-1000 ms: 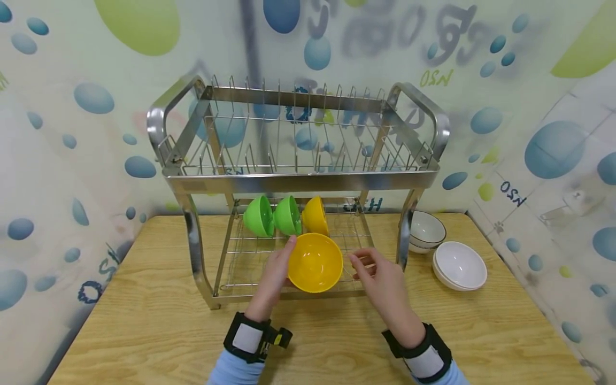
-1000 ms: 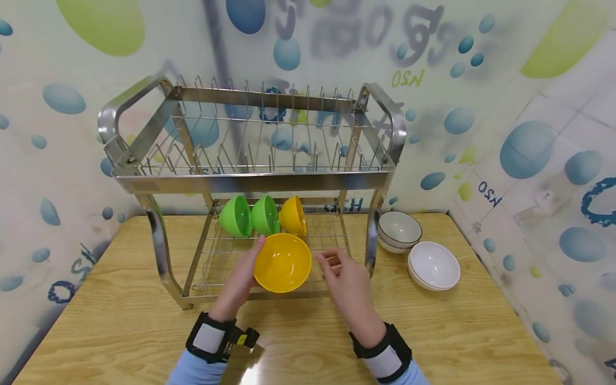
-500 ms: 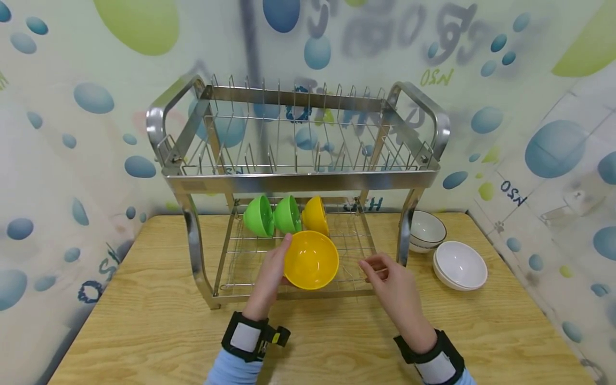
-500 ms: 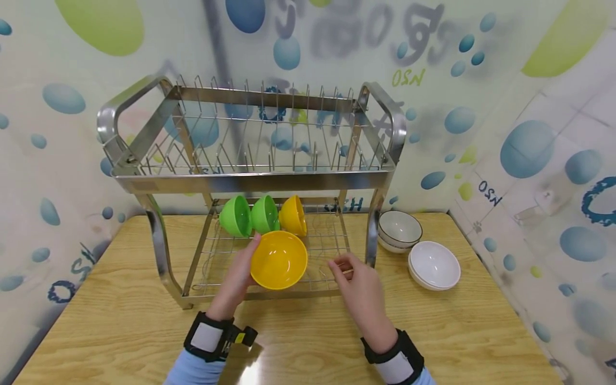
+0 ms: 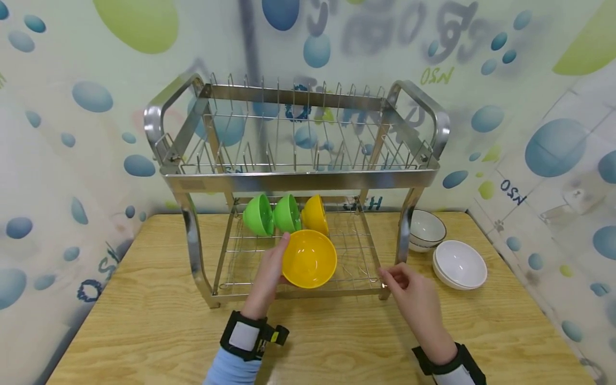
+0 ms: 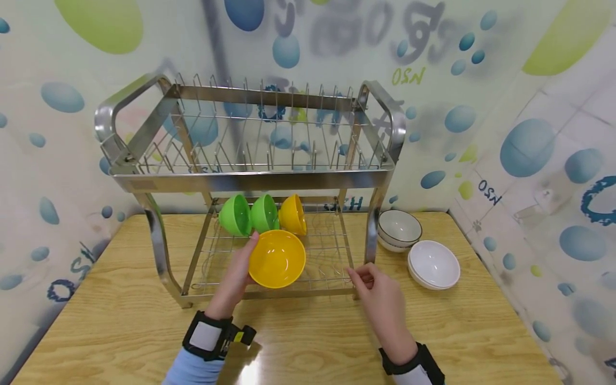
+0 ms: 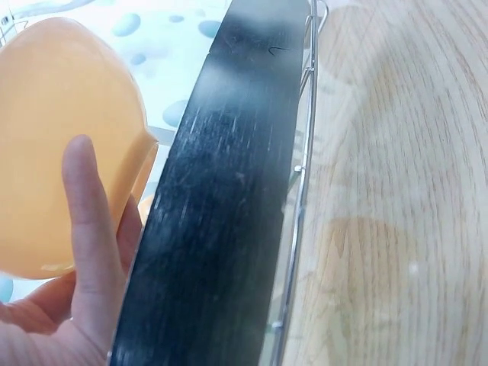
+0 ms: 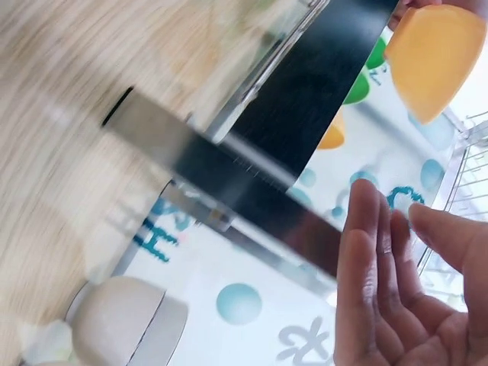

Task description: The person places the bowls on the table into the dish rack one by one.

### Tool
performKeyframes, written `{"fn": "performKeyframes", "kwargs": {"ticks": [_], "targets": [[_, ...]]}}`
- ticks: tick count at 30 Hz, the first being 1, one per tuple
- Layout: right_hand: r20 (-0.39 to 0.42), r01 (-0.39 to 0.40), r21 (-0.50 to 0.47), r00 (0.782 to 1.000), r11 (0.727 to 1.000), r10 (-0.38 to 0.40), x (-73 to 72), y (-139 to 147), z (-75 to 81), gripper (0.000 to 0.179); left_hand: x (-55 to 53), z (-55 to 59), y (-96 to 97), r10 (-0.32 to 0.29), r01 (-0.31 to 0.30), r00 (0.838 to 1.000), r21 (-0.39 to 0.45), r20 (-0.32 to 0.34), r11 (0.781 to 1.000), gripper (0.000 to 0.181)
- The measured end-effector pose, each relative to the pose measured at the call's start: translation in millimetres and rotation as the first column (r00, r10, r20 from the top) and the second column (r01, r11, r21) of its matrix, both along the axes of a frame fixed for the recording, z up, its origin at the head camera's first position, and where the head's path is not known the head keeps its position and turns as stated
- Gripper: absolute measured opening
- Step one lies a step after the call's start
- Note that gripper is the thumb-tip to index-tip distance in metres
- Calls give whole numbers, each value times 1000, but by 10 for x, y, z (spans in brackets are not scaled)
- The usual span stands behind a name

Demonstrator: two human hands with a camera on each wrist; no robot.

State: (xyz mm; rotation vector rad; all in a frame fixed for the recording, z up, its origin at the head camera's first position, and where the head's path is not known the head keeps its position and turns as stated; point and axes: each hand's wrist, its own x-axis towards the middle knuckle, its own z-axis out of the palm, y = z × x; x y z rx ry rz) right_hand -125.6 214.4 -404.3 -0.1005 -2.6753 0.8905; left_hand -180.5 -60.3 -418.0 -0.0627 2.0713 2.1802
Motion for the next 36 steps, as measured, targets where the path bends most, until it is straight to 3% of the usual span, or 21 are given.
{"fn": "performKeyframes", "kwargs": {"ticks": [5, 13, 20, 23, 28, 36], "targets": [[-91, 32, 56, 995, 998, -26, -8, 108, -10, 30, -4, -3, -7, -5, 5, 1000, -6, -10, 1000, 72], [-115, 47, 61, 993, 997, -39, -39, 219, -51, 33, 24, 45, -21, -20, 20, 1000, -4, -1, 1000, 63], [0, 2, 32, 1000, 999, -2, -57, 251, -94, 31, 133, 255, -24, -29, 29, 999, -11, -22, 1000, 57], [61, -29, 27, 998, 999, 28, -74, 255, -107, 30, 90, 183, -40, -25, 25, 1000, -3, -11, 1000, 58], [95, -78, 0, 993, 997, 77, -95, 246, -124, 24, 1, 18, -60, -6, 6, 1000, 0, -13, 1000, 66], [16, -166, 11, 986, 986, 166, -111, 213, -155, 18, -28, -31, -61, 10, -10, 1000, 0, -12, 1000, 73]]}}
